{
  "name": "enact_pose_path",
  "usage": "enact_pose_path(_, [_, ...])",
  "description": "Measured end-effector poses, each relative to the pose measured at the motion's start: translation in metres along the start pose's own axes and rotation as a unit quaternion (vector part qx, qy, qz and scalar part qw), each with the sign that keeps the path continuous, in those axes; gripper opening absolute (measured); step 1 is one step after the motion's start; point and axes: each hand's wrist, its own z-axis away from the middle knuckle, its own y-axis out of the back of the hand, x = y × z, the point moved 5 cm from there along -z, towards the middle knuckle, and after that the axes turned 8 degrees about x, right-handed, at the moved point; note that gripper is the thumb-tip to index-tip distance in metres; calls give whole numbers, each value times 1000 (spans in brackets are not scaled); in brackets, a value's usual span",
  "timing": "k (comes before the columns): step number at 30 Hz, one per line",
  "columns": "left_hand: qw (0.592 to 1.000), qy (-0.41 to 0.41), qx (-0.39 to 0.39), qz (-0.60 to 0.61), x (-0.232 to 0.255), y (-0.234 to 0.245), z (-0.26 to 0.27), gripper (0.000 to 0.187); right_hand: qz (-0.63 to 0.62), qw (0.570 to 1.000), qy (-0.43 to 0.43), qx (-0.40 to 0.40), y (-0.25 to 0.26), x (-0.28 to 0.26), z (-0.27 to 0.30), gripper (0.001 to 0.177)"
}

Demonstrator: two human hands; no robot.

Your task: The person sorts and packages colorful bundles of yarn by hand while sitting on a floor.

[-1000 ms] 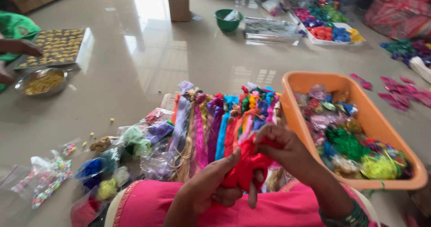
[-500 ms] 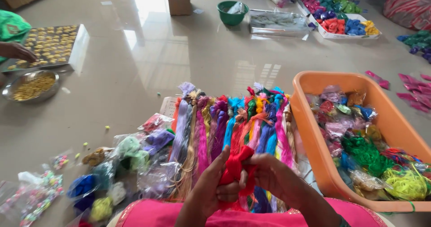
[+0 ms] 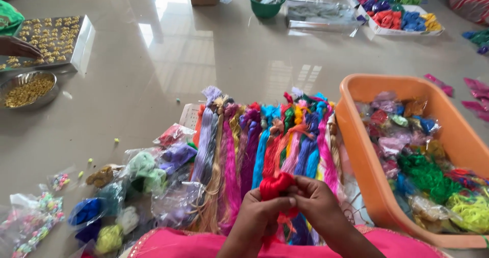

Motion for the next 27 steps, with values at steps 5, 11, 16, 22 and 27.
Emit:
enact_pose_path(5, [998,3,59,-13,-33,43,-18,19,48,994,29,91,3,-10,8,15])
enact_pose_path(11, [980,-148,111,-76,-15,29,-21,25,69,992,50,96,12,-4,3,8])
enact_pose_path(16, [964,-211,99,-126,-16,37,-27,27,35,996,10,79,10,-1,1,11])
enact_pose_path(22, [974,-184,71,-107,-16,37,-27,19,5,996,-42,78,6,-4,4,16])
enact_pose_path(27, [980,-120,103,-118,-4,33,-16,18,39,995,-30,83,9,-4,4,24])
